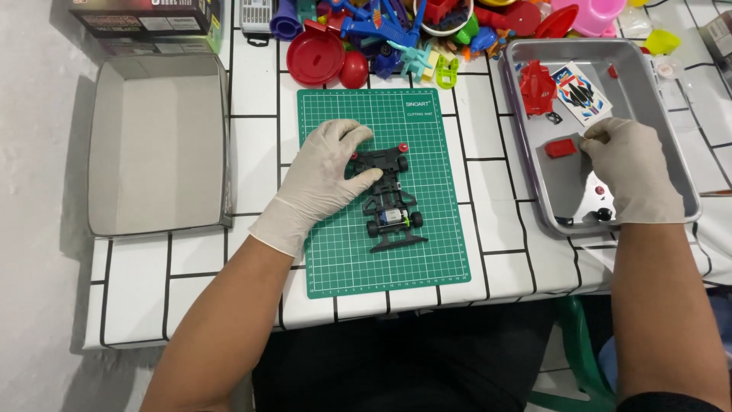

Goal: Assembling a mini 4WD toy car by snapping the body shell onto the chassis and placing it in a display box.

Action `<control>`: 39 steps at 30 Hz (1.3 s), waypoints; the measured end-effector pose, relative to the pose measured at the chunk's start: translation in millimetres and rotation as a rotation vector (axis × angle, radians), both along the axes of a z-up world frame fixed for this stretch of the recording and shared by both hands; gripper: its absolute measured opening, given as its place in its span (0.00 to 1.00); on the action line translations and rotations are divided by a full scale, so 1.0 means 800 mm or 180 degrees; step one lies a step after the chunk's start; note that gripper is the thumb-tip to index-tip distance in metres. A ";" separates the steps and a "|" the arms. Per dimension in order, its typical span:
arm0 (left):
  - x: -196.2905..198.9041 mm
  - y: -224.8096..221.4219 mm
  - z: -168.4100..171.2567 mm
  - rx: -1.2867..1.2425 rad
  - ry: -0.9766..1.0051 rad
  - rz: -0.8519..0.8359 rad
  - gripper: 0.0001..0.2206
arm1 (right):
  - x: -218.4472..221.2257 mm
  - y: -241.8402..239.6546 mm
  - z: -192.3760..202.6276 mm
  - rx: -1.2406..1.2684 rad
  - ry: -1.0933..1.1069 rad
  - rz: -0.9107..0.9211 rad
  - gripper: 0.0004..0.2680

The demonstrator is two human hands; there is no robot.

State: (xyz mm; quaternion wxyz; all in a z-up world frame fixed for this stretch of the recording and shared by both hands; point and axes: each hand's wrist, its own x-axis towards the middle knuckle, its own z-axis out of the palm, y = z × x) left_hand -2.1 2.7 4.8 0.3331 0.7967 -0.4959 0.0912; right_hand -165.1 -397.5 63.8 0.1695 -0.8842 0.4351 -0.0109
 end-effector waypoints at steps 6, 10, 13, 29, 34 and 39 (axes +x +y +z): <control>-0.009 0.003 0.016 -0.0376 -0.0241 -0.0047 0.25 | -0.001 -0.041 -0.031 0.0033 -0.0170 0.0015 0.02; -0.024 0.004 0.032 -0.0496 -0.0308 -0.0292 0.23 | -0.005 -0.017 -0.009 0.0155 -0.0158 -0.0085 0.04; -0.037 -0.003 0.042 -0.0542 -0.0314 -0.0755 0.25 | -0.018 0.026 0.022 0.0138 -0.0364 0.0063 0.04; -0.070 -0.027 -0.005 0.0639 -0.0215 -0.1032 0.27 | -0.077 0.246 -0.040 0.2209 -0.1533 0.1310 0.10; -0.068 -0.028 -0.006 0.0607 -0.0244 -0.1048 0.26 | -0.074 0.254 -0.054 0.1783 -0.1735 0.1672 0.10; -0.067 -0.028 -0.006 0.0563 -0.0284 -0.1057 0.25 | -0.069 0.265 -0.058 0.1522 -0.2054 0.1973 0.09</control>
